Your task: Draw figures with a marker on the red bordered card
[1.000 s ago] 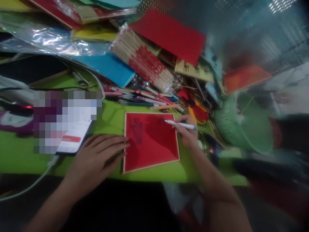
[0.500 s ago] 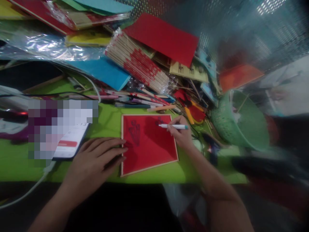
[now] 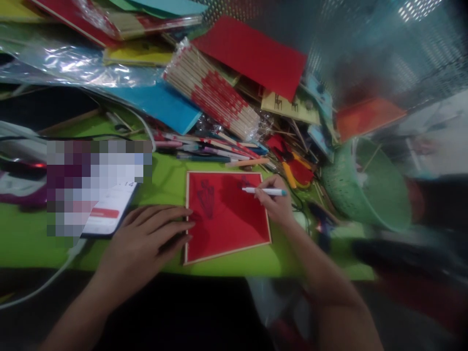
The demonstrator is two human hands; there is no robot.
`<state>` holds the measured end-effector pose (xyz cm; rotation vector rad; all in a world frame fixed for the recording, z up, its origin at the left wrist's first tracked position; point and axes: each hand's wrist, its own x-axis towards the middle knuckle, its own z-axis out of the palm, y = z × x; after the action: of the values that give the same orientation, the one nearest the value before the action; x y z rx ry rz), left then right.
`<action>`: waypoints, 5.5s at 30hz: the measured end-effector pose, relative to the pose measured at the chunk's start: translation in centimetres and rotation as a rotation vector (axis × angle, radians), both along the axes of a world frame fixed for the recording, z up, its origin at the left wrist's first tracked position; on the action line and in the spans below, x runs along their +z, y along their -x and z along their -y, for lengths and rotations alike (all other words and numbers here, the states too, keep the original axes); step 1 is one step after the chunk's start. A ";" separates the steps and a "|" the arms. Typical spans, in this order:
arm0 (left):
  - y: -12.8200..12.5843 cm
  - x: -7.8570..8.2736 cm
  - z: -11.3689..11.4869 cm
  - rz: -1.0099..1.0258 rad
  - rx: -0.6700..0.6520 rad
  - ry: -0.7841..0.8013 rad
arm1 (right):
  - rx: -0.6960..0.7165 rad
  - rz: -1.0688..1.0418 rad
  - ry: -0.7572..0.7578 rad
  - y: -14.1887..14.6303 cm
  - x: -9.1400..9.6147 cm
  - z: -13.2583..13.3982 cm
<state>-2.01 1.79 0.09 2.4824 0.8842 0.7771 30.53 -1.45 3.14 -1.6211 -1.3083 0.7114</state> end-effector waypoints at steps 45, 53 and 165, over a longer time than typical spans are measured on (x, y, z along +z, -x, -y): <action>0.1 0.5 0.0 -0.079 0.016 0.004 | -0.044 -0.084 0.004 -0.2 0.2 0.4; 0.0 0.5 0.1 -0.077 0.012 -0.012 | -0.035 -0.161 0.014 -0.6 -0.1 0.7; 0.0 0.0 -0.2 -0.007 -0.008 -0.007 | -0.082 0.012 -0.032 -0.4 -0.5 -0.6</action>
<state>-2.03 1.98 0.13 2.4953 0.8745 0.7706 30.94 -0.87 2.67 -1.6456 -1.2478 0.6293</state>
